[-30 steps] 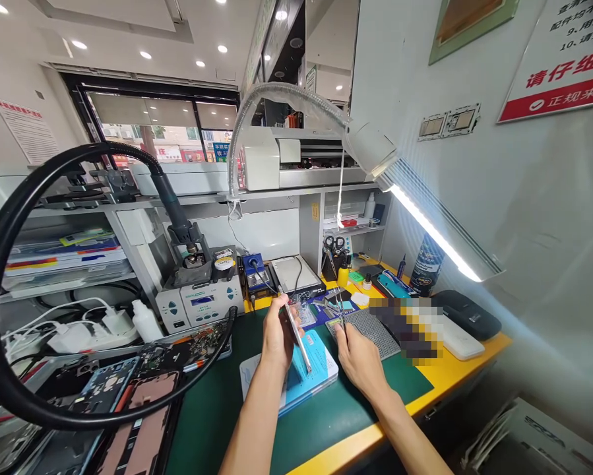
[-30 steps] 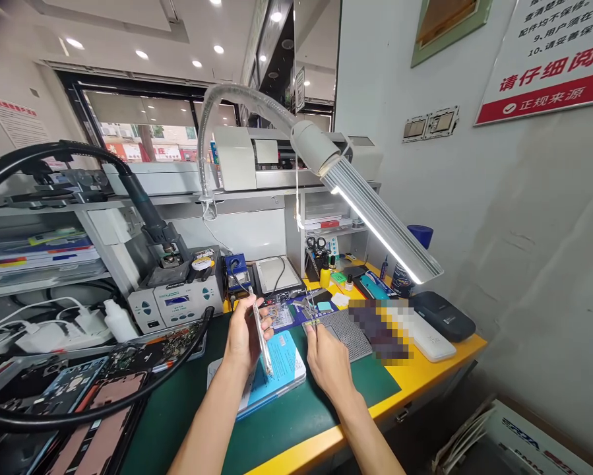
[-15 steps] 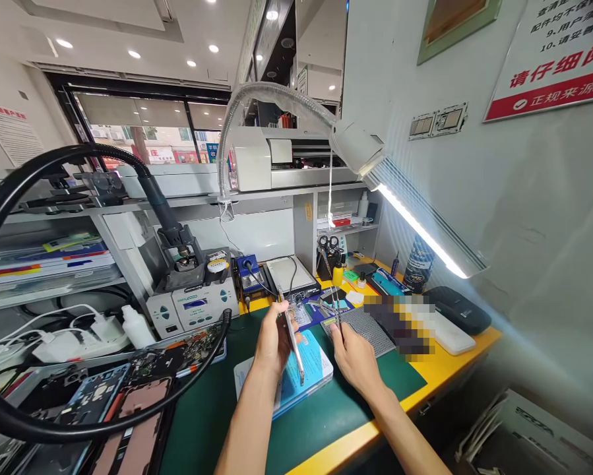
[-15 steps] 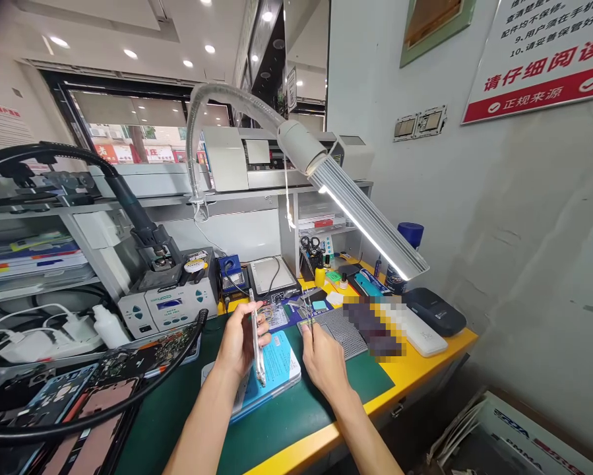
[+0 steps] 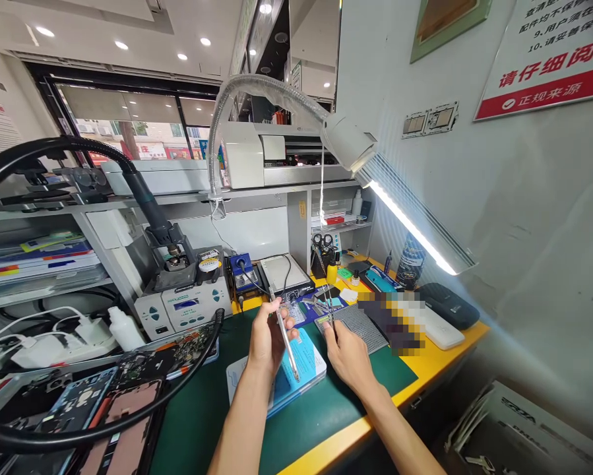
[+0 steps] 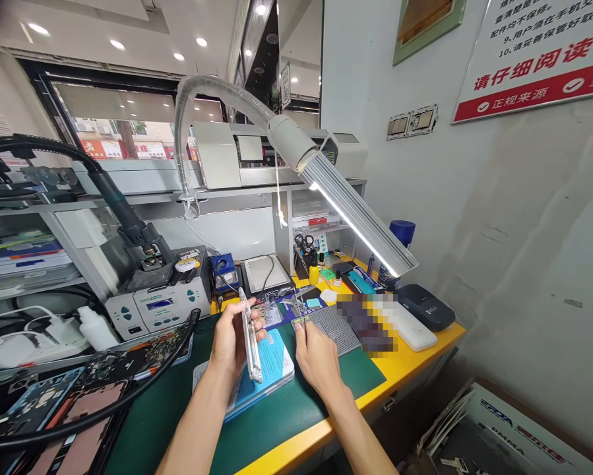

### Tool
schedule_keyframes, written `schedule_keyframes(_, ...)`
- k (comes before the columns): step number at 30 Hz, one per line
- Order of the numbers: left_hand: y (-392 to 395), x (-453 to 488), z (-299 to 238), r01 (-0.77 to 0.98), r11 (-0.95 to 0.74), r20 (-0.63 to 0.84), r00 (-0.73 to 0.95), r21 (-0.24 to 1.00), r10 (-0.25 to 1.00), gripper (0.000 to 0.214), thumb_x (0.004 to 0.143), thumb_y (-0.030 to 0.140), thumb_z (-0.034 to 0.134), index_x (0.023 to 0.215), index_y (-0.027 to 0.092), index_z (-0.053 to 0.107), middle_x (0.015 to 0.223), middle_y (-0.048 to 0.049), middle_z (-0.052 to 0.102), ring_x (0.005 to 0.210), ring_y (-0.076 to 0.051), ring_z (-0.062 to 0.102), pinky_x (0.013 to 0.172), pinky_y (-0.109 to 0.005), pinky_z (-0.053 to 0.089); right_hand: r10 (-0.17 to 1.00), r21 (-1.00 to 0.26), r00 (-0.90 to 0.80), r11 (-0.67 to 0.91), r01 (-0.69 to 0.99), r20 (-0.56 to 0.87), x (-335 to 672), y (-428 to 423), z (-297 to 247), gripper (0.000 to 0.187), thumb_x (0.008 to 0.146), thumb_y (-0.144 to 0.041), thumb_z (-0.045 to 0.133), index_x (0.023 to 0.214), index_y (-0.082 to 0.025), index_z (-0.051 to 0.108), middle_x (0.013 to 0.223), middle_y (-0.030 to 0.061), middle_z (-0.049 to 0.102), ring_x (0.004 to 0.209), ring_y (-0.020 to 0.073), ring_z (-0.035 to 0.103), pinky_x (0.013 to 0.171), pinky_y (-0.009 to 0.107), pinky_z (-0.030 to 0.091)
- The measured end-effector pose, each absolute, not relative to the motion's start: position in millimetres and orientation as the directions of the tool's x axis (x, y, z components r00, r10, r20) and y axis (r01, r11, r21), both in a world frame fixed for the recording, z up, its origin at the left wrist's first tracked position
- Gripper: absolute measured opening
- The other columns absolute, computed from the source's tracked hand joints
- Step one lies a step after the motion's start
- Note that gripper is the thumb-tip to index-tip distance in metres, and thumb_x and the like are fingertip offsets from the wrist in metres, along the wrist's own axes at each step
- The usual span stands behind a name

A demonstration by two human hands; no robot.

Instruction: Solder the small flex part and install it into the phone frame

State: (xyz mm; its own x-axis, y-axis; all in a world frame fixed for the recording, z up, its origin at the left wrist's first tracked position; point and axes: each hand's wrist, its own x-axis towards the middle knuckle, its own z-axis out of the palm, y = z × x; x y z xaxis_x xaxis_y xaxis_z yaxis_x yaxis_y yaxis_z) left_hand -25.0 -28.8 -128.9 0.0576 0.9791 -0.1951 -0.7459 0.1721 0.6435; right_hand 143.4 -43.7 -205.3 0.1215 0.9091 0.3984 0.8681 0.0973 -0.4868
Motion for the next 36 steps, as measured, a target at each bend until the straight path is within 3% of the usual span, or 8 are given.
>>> schedule_keyframes(8,-31,-24,-129,-0.751,0.193,-0.205,0.078,0.631,0.976,0.028,0.097,0.039,0.063,0.114,0.016,0.064,0.106,-0.0053,0.068,0.084,-0.017,0.066,0.072,-0.034,0.059,0.913,-0.483,0.121,0.091,0.871,0.39,143,-45,-204,0.038,0.109,-0.039,0.04,0.084,-0.017,0.059,0.071,-0.0021,0.062,0.063,0.0141,0.06,0.062,0.028,0.045)
schedule_keyframes(18,-28,-26,-134,-0.768,0.238,-0.17,0.17,0.595,0.971,0.026,0.098,0.04,0.062,0.107,0.015,0.063,0.086,0.0002,0.063,0.061,-0.009,0.056,0.053,-0.023,0.05,0.921,-0.464,0.116,0.077,0.882,0.373,145,-43,-205,0.038,0.107,-0.042,0.035,0.08,-0.023,0.052,0.073,0.0028,0.07,0.067,0.0212,0.067,0.059,0.03,0.033)
schedule_keyframes(27,-26,-28,-139,-0.78,0.239,-0.145,0.19,0.578,0.971,0.028,0.097,0.039,0.062,0.112,0.016,0.063,0.094,-0.0024,0.065,0.07,-0.012,0.062,0.062,-0.029,0.055,0.94,-0.474,0.12,0.05,0.879,0.321,150,-37,-211,0.037,0.104,-0.047,0.036,0.075,-0.025,0.046,0.071,0.0049,0.069,0.065,0.0248,0.065,0.058,0.03,0.032)
schedule_keyframes(36,-25,-28,-136,-0.806,0.203,-0.144,0.147,0.556,0.979,0.025,0.097,0.039,0.062,0.106,0.015,0.064,0.09,-0.0012,0.064,0.069,-0.012,0.06,0.062,-0.028,0.055,0.95,-0.449,0.112,0.032,0.893,0.291,155,-34,-215,0.039,0.102,-0.054,0.036,0.074,-0.026,0.041,0.067,0.0055,0.066,0.063,0.0264,0.063,0.056,0.03,0.03)
